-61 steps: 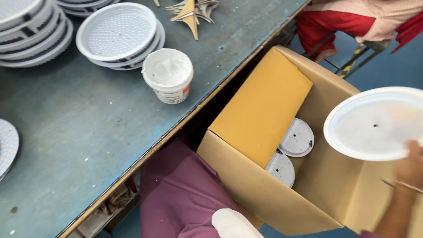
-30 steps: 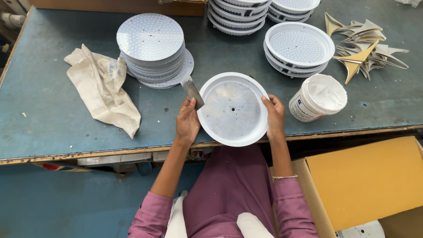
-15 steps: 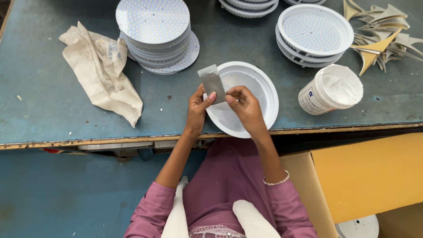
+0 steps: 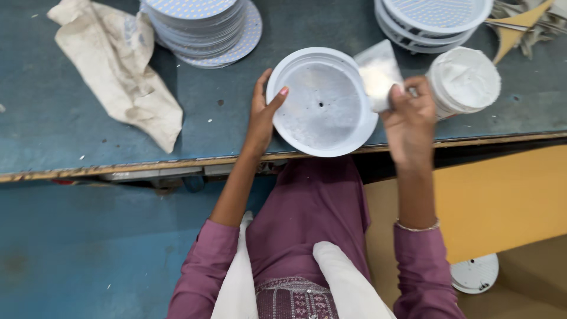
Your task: The person applies white paste to light fixture housings and base plates using a metal spatula, attaches LED circuit boards to the housings, and places the assembled components into a box.
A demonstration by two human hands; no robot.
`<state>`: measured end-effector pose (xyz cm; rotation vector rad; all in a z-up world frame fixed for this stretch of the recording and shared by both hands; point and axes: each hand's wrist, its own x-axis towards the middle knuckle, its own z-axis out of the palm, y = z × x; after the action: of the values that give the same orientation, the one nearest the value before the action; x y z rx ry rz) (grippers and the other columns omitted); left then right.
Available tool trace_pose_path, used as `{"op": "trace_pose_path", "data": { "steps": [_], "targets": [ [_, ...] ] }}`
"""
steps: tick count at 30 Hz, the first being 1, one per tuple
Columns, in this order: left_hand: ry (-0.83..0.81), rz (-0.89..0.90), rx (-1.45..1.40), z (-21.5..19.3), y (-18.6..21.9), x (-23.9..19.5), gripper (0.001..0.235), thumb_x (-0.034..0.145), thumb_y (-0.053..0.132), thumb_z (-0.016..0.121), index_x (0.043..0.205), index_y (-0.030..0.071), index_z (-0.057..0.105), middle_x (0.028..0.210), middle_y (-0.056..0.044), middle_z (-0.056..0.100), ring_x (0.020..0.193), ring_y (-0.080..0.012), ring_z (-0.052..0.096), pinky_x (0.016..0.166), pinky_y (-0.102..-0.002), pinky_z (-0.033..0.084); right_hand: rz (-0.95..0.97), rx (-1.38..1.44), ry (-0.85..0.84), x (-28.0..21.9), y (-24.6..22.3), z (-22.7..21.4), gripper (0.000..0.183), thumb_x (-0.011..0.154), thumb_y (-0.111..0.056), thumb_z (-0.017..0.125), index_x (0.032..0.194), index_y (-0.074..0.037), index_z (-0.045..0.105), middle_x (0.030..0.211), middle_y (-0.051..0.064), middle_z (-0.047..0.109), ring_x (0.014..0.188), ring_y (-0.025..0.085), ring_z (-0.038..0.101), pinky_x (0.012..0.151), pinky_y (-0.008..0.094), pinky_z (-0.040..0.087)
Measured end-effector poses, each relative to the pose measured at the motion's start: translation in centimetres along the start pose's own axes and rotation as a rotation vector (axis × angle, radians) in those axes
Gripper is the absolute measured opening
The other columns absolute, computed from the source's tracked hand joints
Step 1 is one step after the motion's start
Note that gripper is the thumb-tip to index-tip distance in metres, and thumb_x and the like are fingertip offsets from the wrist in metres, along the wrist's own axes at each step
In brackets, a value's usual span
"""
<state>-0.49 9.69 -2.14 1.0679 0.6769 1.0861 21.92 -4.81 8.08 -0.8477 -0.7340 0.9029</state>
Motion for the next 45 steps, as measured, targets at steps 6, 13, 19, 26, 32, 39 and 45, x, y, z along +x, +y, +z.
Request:
{"op": "trace_pose_path", "data": {
  "steps": [6,13,19,26,32,39,45],
  "targets": [
    [-0.107,-0.087,-0.11,-0.4,-0.7,1.8,0.059,0.09,0.014,0.07,0.143,-0.005,0.052,0.126,-0.019,0.067,0.111,-0.0226,0.067,0.098,-0.033,0.054,-0.1,0.003,0.017,-0.1,-11.4,-7.9,0.017,0.114,-0.002,0.072,0.121,-0.005,0.057,0.111,0.008,0.068,0.099,0.018,0.068,0.092,0.034,0.056],
    [-0.126,-0.142,-0.116,-1.3,-1.8,1.8,0.045,0.09,0.006,0.064,0.132,-0.011,0.061,0.112,-0.019,0.072,0.095,-0.0209,0.07,0.087,-0.032,0.057,-0.342,-1.086,0.092,4.6,-17.2,-10.0,0.013,0.106,-0.003,0.067,0.111,0.001,0.055,0.106,0.004,0.065,0.098,0.016,0.068,0.079,0.035,0.064],
    [-0.115,-0.19,-0.15,-1.0,-0.7,1.5,0.049,0.087,0.005,0.062,0.134,-0.009,0.057,0.114,-0.019,0.071,0.097,-0.0213,0.072,0.089,-0.032,0.057,-0.052,-1.666,-0.141,8.2,-15.5,-10.3,0.03,0.094,0.002,0.064,0.123,0.004,0.061,0.103,0.024,0.072,0.085,0.03,0.074,0.074,0.038,0.057],
    [-0.117,-0.17,-0.146,-0.6,-0.2,1.4,0.048,0.092,0.009,0.061,0.137,-0.009,0.055,0.115,-0.02,0.071,0.1,-0.0223,0.072,0.091,-0.032,0.056,0.194,-1.937,-0.471,12.7,-12.6,-14.1,0.033,0.082,-0.003,0.072,0.115,-0.006,0.076,0.097,0.017,0.077,0.086,0.034,0.074,0.079,0.042,0.056],
    [-0.077,-0.123,-0.013,-0.3,-0.1,1.1,0.049,0.096,0.013,0.058,0.142,-0.005,0.053,0.119,-0.02,0.071,0.104,-0.0222,0.071,0.093,-0.032,0.056,0.316,-1.944,-0.512,14.0,-11.3,-15.8,0.033,0.083,-0.006,0.074,0.117,-0.006,0.074,0.101,0.019,0.077,0.092,0.036,0.072,0.081,0.044,0.056],
    [-0.048,-0.079,0.042,0.1,0.4,0.9,0.051,0.096,0.011,0.054,0.146,0.002,0.05,0.129,-0.018,0.067,0.116,-0.0218,0.067,0.101,-0.033,0.051,0.318,-1.887,-0.631,15.1,-11.3,-16.7,0.031,0.083,-0.007,0.074,0.113,-0.004,0.074,0.103,0.017,0.078,0.094,0.034,0.073,0.084,0.043,0.055],
    [-0.036,-0.059,0.04,0.1,0.2,1.0,0.051,0.097,0.011,0.055,0.146,0.004,0.047,0.135,-0.018,0.061,0.122,-0.0222,0.062,0.104,-0.033,0.049,0.454,-1.738,-0.654,15.5,-12.5,-16.5,0.033,0.084,-0.007,0.073,0.117,-0.002,0.074,0.104,0.013,0.08,0.095,0.027,0.074,0.088,0.041,0.055]
  ]
}}
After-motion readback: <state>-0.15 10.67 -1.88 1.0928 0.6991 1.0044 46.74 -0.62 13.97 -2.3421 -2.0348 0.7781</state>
